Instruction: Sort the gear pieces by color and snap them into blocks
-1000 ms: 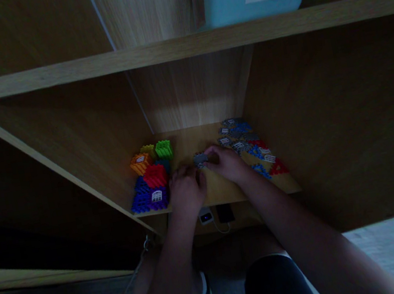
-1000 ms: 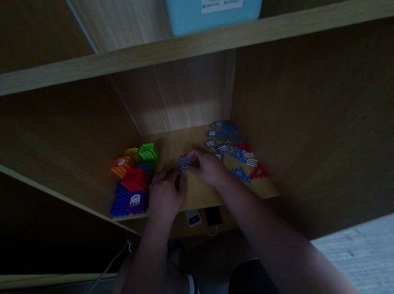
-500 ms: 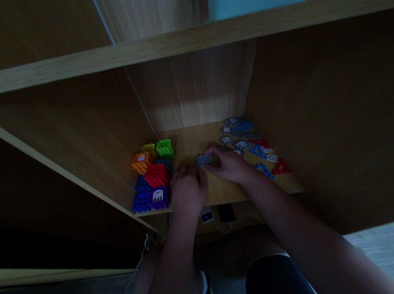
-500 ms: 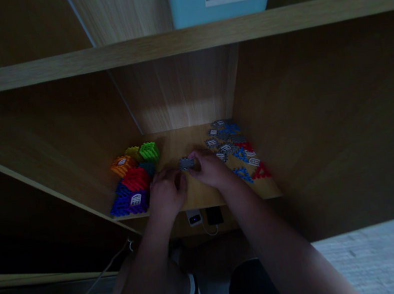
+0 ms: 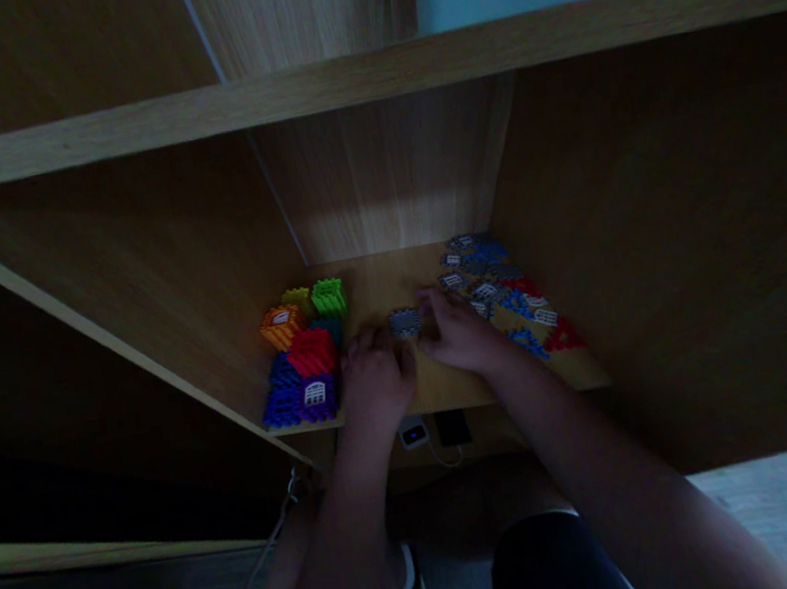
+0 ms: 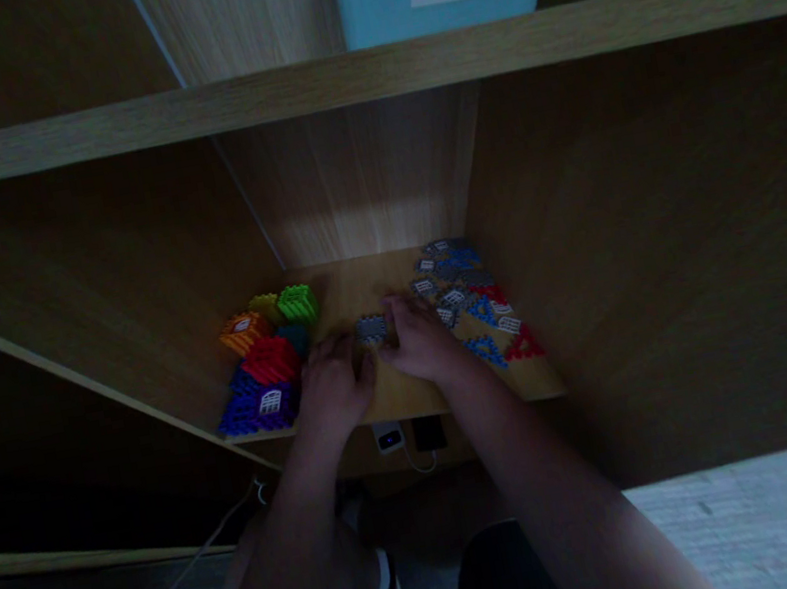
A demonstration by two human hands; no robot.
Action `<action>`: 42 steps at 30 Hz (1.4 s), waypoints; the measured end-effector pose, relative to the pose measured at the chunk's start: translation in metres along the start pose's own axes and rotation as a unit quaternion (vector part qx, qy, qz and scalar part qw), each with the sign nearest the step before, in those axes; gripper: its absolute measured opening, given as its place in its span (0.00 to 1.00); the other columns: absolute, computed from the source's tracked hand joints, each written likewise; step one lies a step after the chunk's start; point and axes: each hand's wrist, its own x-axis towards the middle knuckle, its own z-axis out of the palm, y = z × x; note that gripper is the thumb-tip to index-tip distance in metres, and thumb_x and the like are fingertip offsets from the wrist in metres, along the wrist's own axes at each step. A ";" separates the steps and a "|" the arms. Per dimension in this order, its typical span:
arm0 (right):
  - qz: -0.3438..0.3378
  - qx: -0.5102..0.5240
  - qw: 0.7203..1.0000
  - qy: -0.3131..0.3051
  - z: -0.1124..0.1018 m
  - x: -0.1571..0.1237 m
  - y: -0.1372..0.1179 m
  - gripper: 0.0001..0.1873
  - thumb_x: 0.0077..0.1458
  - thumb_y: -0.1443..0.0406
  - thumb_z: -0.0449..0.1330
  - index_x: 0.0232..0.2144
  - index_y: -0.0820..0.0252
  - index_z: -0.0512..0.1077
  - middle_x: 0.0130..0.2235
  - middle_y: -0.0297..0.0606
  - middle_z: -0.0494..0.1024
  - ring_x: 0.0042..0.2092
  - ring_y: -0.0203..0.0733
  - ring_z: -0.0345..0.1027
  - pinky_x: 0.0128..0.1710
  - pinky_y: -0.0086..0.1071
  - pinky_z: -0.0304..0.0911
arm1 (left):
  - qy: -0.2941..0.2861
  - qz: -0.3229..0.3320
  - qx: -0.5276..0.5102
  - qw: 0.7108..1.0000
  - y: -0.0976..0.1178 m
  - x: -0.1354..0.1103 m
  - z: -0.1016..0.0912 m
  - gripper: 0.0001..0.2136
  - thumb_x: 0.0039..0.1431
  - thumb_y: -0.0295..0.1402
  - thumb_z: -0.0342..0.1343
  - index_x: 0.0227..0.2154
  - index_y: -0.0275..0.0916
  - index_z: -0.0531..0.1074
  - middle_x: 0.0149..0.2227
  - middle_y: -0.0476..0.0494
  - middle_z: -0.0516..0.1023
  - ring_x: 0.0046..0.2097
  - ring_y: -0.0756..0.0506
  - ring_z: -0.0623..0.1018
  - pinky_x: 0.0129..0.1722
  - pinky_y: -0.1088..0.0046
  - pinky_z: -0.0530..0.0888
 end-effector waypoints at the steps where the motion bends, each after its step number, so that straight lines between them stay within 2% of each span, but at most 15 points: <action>1: -0.003 0.002 1.000 -0.003 0.000 0.000 0.000 0.40 0.53 0.67 0.69 0.66 0.57 0.63 0.54 0.47 0.80 0.60 0.60 0.72 0.67 0.54 0.65 | -0.016 -0.006 0.012 1.000 0.001 0.000 -0.002 0.17 0.73 0.39 0.55 0.58 0.37 0.77 0.63 0.31 0.79 0.62 0.31 0.78 0.62 0.50 0.76; 6: -0.005 0.008 1.000 -0.011 -0.001 0.001 -0.001 0.40 0.53 0.67 0.69 0.67 0.57 0.63 0.56 0.47 0.80 0.62 0.58 0.71 0.67 0.53 0.63 | -0.050 -0.012 0.030 0.998 0.005 0.002 -0.006 0.22 0.75 0.39 0.51 0.64 0.34 0.73 0.67 0.30 0.76 0.66 0.30 0.75 0.65 0.49 0.74; 13: -0.003 0.009 1.000 -0.006 0.000 0.003 0.001 0.38 0.53 0.66 0.69 0.65 0.57 0.65 0.54 0.47 0.80 0.61 0.57 0.71 0.66 0.52 0.64 | -0.017 0.001 -0.014 1.000 -0.004 0.005 0.005 0.20 0.73 0.37 0.55 0.62 0.33 0.74 0.64 0.26 0.78 0.66 0.30 0.76 0.67 0.48 0.73; 18: -0.005 -0.003 1.000 0.003 0.003 0.004 0.002 0.35 0.53 0.66 0.68 0.63 0.57 0.67 0.52 0.45 0.81 0.58 0.56 0.73 0.64 0.50 0.66 | 0.032 0.003 -0.052 0.998 -0.011 0.007 0.010 0.12 0.70 0.32 0.56 0.51 0.34 0.78 0.54 0.28 0.82 0.58 0.32 0.80 0.64 0.50 0.76; 23: 0.002 -0.029 1.000 0.007 0.005 0.005 0.000 0.33 0.55 0.66 0.68 0.63 0.57 0.68 0.48 0.43 0.82 0.55 0.56 0.74 0.62 0.50 0.67 | 0.038 0.010 -0.075 0.996 -0.013 0.008 0.009 0.07 0.69 0.29 0.55 0.40 0.37 0.78 0.48 0.32 0.82 0.55 0.34 0.81 0.63 0.52 0.77; 26: 0.002 -0.037 0.999 0.006 0.006 0.005 -0.001 0.32 0.55 0.66 0.68 0.62 0.56 0.68 0.47 0.42 0.82 0.54 0.55 0.74 0.60 0.49 0.68 | 0.044 0.012 -0.091 0.995 -0.013 0.008 0.009 0.06 0.69 0.28 0.56 0.40 0.38 0.79 0.48 0.33 0.82 0.55 0.35 0.80 0.64 0.54 0.77; 31: -0.012 -0.036 0.999 0.016 0.006 0.004 0.000 0.30 0.55 0.67 0.68 0.60 0.57 0.70 0.50 0.44 0.81 0.55 0.55 0.74 0.61 0.49 0.67 | 0.036 0.001 -0.087 0.996 -0.013 0.008 0.009 0.06 0.69 0.29 0.57 0.40 0.37 0.79 0.48 0.33 0.82 0.54 0.36 0.81 0.62 0.55 0.78; 42: -0.014 -0.037 0.999 0.008 0.006 0.005 -0.001 0.24 0.57 0.68 0.66 0.56 0.57 0.72 0.46 0.41 0.81 0.50 0.52 0.75 0.57 0.45 0.68 | 0.028 0.013 -0.086 0.996 -0.010 0.007 0.004 0.07 0.69 0.29 0.56 0.42 0.37 0.79 0.48 0.33 0.82 0.54 0.35 0.80 0.63 0.54 0.76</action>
